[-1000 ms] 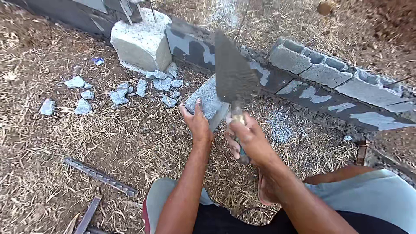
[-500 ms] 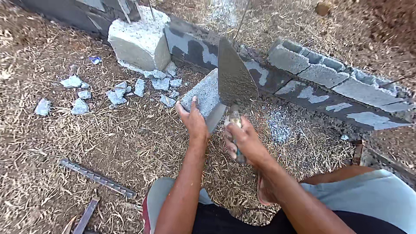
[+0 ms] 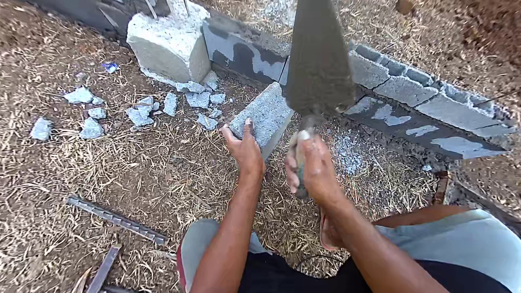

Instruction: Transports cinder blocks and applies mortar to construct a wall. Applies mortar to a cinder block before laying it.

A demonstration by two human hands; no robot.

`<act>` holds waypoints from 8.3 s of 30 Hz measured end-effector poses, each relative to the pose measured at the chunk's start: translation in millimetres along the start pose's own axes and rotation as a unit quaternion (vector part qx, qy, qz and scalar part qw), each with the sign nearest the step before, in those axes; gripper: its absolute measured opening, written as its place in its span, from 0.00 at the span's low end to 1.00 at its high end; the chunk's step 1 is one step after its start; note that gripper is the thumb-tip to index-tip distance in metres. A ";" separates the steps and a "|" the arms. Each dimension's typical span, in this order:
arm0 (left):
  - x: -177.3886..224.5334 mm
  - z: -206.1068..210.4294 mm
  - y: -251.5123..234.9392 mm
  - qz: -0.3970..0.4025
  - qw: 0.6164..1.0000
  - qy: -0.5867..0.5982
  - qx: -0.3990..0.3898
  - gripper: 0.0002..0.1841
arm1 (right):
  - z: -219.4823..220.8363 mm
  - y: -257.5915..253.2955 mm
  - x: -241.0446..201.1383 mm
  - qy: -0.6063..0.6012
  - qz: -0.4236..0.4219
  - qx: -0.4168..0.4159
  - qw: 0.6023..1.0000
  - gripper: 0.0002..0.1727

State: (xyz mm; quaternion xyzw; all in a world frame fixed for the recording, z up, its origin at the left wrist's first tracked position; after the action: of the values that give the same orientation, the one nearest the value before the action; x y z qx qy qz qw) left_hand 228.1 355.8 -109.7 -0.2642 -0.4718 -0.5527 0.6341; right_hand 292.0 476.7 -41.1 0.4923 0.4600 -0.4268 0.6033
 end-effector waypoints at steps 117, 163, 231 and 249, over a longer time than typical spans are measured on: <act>-39.7 16.8 97.2 0.040 0.997 -0.043 -0.054 0.29 | -4.5 69.4 -4.6 0.486 0.028 0.060 0.871 0.30; -46.1 20.1 119.8 -0.020 0.993 -0.048 -0.104 0.29 | -96.7 6.5 -93.2 0.304 0.081 0.088 0.945 0.16; -193.4 -187.9 4.4 -0.124 0.914 -0.028 0.384 0.26 | -96.4 -94.9 235.3 0.375 0.208 -0.058 0.902 0.32; -202.0 -81.6 18.5 -0.387 0.876 0.064 0.282 0.41 | -180.1 -97.3 221.9 0.404 0.196 0.018 0.893 0.25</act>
State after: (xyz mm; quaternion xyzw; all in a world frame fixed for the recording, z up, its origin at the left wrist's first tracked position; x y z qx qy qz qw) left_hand 282.1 381.8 -320.0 0.1653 -0.6306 -0.6131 0.4463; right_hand 220.7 625.9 -293.7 0.7132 0.5507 -0.0725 0.4275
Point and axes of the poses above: each hand's wrist, its own y-axis away from the middle knuckle, its own z-axis out of the palm, x = y × z, the point moved 3 cm from there along -y, towards the middle knuckle, and after that the axes turned 7 degrees about -x, right-handed, at the moved point
